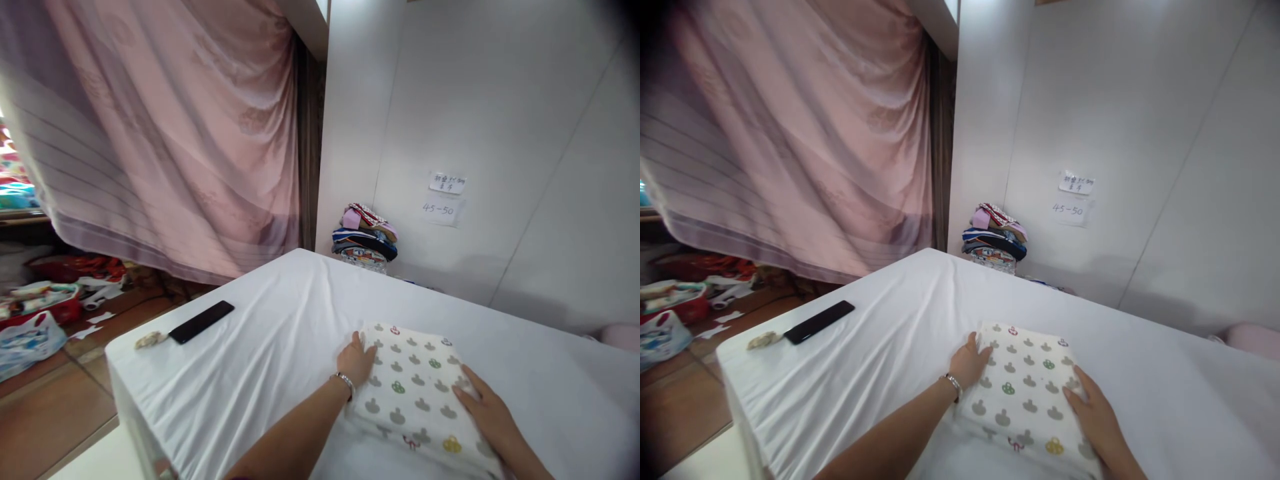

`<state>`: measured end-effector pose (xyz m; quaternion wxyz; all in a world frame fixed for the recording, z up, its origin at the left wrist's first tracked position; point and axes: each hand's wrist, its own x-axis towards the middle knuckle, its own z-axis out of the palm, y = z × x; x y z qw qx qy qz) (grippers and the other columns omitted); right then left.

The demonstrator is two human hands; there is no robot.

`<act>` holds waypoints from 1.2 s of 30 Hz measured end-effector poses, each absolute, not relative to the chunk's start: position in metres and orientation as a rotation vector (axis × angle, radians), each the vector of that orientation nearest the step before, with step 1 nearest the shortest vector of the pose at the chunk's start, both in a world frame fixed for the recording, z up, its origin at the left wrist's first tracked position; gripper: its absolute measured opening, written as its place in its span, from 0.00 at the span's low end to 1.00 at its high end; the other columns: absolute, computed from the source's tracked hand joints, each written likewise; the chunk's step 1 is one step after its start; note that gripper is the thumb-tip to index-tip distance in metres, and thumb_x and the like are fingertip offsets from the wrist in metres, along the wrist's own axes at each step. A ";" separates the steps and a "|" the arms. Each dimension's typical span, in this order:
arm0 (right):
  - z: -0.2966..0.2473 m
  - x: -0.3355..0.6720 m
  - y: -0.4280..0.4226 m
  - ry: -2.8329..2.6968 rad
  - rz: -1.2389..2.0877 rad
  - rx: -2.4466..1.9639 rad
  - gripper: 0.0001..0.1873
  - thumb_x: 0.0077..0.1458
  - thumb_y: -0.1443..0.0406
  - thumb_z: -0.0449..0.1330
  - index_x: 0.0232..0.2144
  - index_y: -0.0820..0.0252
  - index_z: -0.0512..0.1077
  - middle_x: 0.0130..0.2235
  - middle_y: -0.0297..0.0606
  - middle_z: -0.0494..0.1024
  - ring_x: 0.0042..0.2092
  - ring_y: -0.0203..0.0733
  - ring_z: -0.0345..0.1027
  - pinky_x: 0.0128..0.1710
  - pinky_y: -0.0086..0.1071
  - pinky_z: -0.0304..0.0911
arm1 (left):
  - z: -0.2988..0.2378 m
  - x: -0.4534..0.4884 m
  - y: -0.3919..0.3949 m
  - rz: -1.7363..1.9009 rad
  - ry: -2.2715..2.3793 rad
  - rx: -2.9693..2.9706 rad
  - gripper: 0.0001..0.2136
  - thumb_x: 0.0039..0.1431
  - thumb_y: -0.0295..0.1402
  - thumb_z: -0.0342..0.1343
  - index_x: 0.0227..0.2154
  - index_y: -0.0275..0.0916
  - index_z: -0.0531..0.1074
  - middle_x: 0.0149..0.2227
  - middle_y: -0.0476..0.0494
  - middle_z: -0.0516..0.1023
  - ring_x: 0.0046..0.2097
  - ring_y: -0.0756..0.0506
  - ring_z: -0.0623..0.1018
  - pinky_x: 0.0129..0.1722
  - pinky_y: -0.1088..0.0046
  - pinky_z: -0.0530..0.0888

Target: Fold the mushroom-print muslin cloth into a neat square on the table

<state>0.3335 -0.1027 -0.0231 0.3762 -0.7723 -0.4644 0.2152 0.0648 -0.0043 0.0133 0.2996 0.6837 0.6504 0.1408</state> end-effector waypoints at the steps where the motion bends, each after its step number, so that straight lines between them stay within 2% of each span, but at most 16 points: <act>1: -0.018 0.333 -0.103 -1.192 0.531 -1.977 0.38 0.44 0.50 0.53 0.55 0.64 0.61 0.58 0.44 0.61 0.60 0.50 0.52 0.59 0.38 0.47 | 0.013 0.066 -0.006 0.385 1.716 1.845 0.28 0.59 0.45 0.43 0.58 0.35 0.50 0.47 0.35 0.73 0.49 0.40 0.72 0.46 0.66 0.65; 6: -0.010 0.338 -0.105 -1.299 0.485 -2.053 0.33 0.46 0.53 0.54 0.53 0.62 0.63 0.58 0.42 0.62 0.59 0.50 0.53 0.59 0.41 0.46 | 0.013 0.064 -0.011 0.383 1.686 1.881 0.28 0.58 0.46 0.44 0.57 0.35 0.50 0.46 0.34 0.73 0.48 0.40 0.72 0.45 0.67 0.65; 9: -0.003 0.334 -0.107 -1.409 0.375 -2.148 0.31 0.48 0.54 0.53 0.53 0.61 0.64 0.60 0.42 0.59 0.61 0.52 0.48 0.60 0.44 0.44 | 0.018 0.062 -0.006 0.407 1.682 1.902 0.30 0.57 0.46 0.47 0.58 0.35 0.50 0.52 0.33 0.68 0.51 0.40 0.70 0.47 0.68 0.64; 14: 0.021 0.275 -0.111 -1.792 0.218 -2.008 0.30 0.56 0.53 0.47 0.57 0.62 0.59 0.63 0.41 0.51 0.63 0.49 0.43 0.60 0.42 0.42 | 0.026 0.079 0.007 0.608 1.547 2.280 0.29 0.59 0.44 0.45 0.60 0.36 0.49 0.63 0.39 0.49 0.63 0.42 0.50 0.58 0.67 0.52; 17: 0.018 0.227 -0.117 -2.178 0.302 -1.768 0.30 0.57 0.53 0.47 0.60 0.57 0.54 0.64 0.39 0.48 0.64 0.49 0.37 0.60 0.47 0.38 | 0.020 0.091 0.014 0.492 1.416 2.433 0.28 0.59 0.45 0.43 0.60 0.38 0.51 0.64 0.42 0.45 0.64 0.41 0.43 0.60 0.59 0.43; 21: 0.002 0.195 -0.128 -2.391 0.247 -1.680 0.35 0.54 0.55 0.53 0.61 0.59 0.50 0.64 0.45 0.47 0.64 0.52 0.35 0.60 0.53 0.32 | 0.005 0.092 0.019 0.360 1.416 2.420 0.28 0.59 0.47 0.40 0.60 0.41 0.51 0.65 0.45 0.44 0.64 0.41 0.42 0.60 0.55 0.42; 26: 0.001 0.179 -0.134 -2.449 0.254 -1.615 0.36 0.56 0.54 0.52 0.62 0.59 0.46 0.64 0.44 0.44 0.64 0.51 0.33 0.61 0.51 0.31 | -0.002 0.089 0.020 0.390 1.431 2.445 0.28 0.59 0.47 0.39 0.60 0.41 0.51 0.65 0.45 0.44 0.64 0.41 0.42 0.60 0.55 0.42; 30: -0.001 0.163 -0.135 -2.516 0.238 -1.515 0.40 0.53 0.55 0.55 0.63 0.59 0.43 0.65 0.43 0.41 0.64 0.51 0.32 0.61 0.51 0.29 | 0.004 0.089 0.024 0.355 1.420 2.409 0.28 0.59 0.47 0.40 0.60 0.41 0.51 0.65 0.45 0.44 0.65 0.41 0.41 0.60 0.54 0.42; 36: -0.004 0.160 -0.136 -2.482 0.217 -1.533 0.39 0.54 0.56 0.54 0.63 0.60 0.43 0.65 0.45 0.43 0.64 0.50 0.32 0.61 0.51 0.28 | 0.023 0.087 0.010 0.280 1.336 2.401 0.31 0.58 0.51 0.39 0.59 0.36 0.53 0.65 0.39 0.43 0.65 0.40 0.41 0.61 0.54 0.43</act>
